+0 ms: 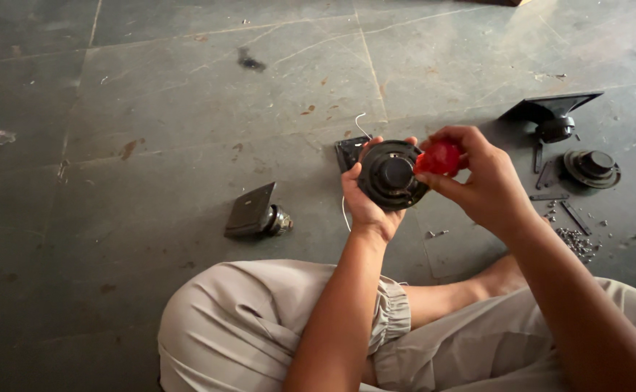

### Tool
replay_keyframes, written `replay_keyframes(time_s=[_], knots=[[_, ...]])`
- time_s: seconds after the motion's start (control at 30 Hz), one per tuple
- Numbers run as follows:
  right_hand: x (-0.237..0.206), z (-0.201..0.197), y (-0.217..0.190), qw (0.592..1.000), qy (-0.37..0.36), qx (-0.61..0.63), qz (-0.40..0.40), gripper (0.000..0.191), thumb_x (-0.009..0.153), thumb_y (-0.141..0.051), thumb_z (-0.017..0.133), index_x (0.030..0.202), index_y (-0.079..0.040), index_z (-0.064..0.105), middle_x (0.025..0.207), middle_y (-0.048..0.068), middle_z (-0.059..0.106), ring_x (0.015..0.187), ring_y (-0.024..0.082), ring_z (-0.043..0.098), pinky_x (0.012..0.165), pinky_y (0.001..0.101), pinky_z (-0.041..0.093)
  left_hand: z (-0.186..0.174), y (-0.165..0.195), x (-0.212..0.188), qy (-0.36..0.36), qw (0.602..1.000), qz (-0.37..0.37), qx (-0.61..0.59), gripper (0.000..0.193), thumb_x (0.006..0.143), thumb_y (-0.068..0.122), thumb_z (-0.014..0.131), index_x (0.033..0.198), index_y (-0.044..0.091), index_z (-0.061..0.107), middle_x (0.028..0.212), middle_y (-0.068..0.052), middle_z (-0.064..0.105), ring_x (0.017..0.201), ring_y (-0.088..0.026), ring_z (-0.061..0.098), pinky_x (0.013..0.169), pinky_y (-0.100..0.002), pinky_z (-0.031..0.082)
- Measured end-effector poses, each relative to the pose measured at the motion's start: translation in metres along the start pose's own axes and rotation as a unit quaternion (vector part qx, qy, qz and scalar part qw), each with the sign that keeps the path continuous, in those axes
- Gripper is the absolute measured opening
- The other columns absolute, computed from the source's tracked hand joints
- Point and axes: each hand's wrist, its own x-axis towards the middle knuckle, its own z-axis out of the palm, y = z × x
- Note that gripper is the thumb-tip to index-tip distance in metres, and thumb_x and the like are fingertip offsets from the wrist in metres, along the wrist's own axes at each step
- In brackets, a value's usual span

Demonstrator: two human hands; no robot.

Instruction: The person sits on the floor and uses a red screwdriver to tighten screws on a black circular electronic component. They rotate the component to access different screw holes while other disassembled parts and screws lie nearby.

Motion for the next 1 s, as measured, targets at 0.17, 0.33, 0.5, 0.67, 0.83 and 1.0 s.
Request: replay_keyframes(time_s=[0.17,0.33,0.5,0.67,0.83,1.0], knots=[[0.0,-0.005,0.005,0.994,-0.05,0.049,-0.08,0.054,0.084,-0.007,0.08,0.134,-0.002,0.061,0.137,0.015,0.058,0.127,0.024,0.061,0.102,0.0345,0.057,0.001,0.001,-0.001,0.009,1.0,-0.009,-0.006,0.051,0.093,0.046,0.045,0.136,0.019,0.054,0.141,-0.027,0.058,0.128,-0.037,0.059,0.103,-0.048,0.055],[-0.001,-0.001,0.01,0.999,-0.029,0.015,-0.038,0.049,0.083,-0.006,0.072,0.128,0.002,0.055,0.129,0.016,0.055,0.118,0.024,0.059,0.092,0.0357,0.055,0.001,0.001,-0.001,-0.001,0.999,-0.016,-0.028,0.051,0.096,0.046,0.045,0.138,0.019,0.054,0.144,-0.028,0.057,0.125,-0.04,0.061,0.098,-0.056,0.056],[0.0,-0.001,0.016,0.991,0.032,-0.065,0.113,0.037,0.099,-0.021,0.075,0.121,0.002,0.056,0.117,0.02,0.057,0.096,0.023,0.063,0.083,0.036,0.056,0.007,0.001,-0.006,0.023,0.999,-0.026,0.001,0.046,0.092,0.045,0.047,0.131,0.022,0.055,0.139,-0.023,0.059,0.116,-0.042,0.065,0.089,-0.066,0.057],[0.0,-0.011,0.015,0.991,0.049,-0.022,0.121,0.045,0.095,-0.02,0.075,0.127,0.002,0.053,0.11,0.014,0.069,0.098,0.019,0.069,0.085,0.0337,0.056,0.012,0.001,-0.007,0.012,1.0,-0.016,-0.004,0.046,0.093,0.045,0.048,0.133,0.023,0.056,0.138,-0.025,0.059,0.113,-0.043,0.065,0.09,-0.065,0.058],[0.001,-0.019,0.004,0.999,0.003,0.01,-0.042,0.045,0.08,0.001,0.072,0.124,-0.001,0.062,0.129,0.013,0.066,0.115,0.024,0.068,0.097,0.0332,0.055,0.008,0.002,-0.005,0.022,1.0,-0.014,-0.008,0.045,0.093,0.045,0.047,0.131,0.023,0.056,0.137,-0.025,0.059,0.114,-0.041,0.066,0.09,-0.066,0.057],[0.002,-0.019,-0.009,0.996,-0.026,-0.043,-0.075,0.048,0.074,0.007,0.072,0.121,-0.003,0.066,0.126,0.011,0.068,0.114,0.026,0.069,0.095,0.0353,0.056,0.003,0.002,-0.003,0.019,1.0,-0.012,-0.012,0.049,0.095,0.046,0.044,0.135,0.02,0.055,0.141,-0.026,0.058,0.12,-0.04,0.064,0.094,-0.065,0.055]])
